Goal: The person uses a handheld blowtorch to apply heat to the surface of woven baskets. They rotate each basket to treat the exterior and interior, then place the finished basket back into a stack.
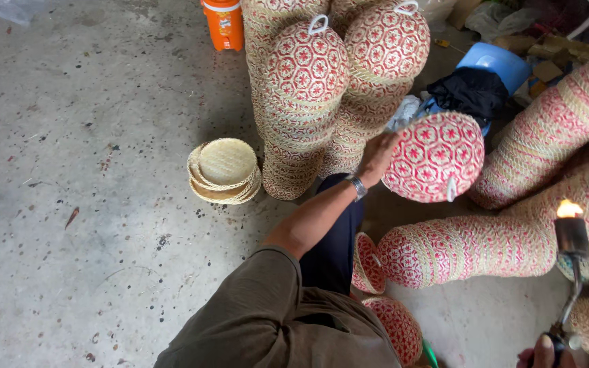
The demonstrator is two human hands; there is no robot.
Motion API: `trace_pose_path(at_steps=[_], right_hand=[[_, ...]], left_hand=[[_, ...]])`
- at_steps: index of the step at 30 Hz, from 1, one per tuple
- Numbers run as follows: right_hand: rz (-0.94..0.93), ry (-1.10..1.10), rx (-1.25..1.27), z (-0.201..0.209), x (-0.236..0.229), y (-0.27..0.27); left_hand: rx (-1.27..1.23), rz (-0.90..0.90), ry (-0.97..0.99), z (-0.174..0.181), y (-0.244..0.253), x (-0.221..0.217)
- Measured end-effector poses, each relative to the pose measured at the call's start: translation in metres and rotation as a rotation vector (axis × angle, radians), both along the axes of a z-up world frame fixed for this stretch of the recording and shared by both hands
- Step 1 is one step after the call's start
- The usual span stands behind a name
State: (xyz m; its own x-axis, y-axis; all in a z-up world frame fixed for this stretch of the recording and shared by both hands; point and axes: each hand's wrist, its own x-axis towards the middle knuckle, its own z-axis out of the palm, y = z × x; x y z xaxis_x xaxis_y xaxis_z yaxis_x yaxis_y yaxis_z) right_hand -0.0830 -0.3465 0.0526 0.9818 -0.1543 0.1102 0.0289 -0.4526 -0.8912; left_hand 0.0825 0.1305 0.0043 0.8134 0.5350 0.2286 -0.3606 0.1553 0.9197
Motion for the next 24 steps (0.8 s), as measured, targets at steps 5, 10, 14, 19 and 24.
trace_pose_path(at_steps=[5, 10, 14, 19, 24], right_hand=[[0.116, 0.054, -0.045, 0.041, -0.057, 0.023], [0.131, 0.148, -0.219, 0.079, -0.068, 0.058], [0.151, 0.159, -0.164, 0.086, -0.071, 0.070], [0.111, 0.179, -0.150, 0.070, -0.072, 0.069], [0.197, 0.147, -0.243, 0.057, -0.076, 0.074]], left_hand=[[-0.082, -0.031, -0.214, 0.003, 0.034, 0.032], [-0.245, -0.216, -0.234, 0.012, 0.054, 0.033], [-0.385, -0.413, -0.279, 0.025, 0.057, 0.027], [-0.563, -0.493, -0.132, 0.037, 0.050, 0.016], [-0.764, -0.571, -0.087, 0.041, 0.042, 0.010]])
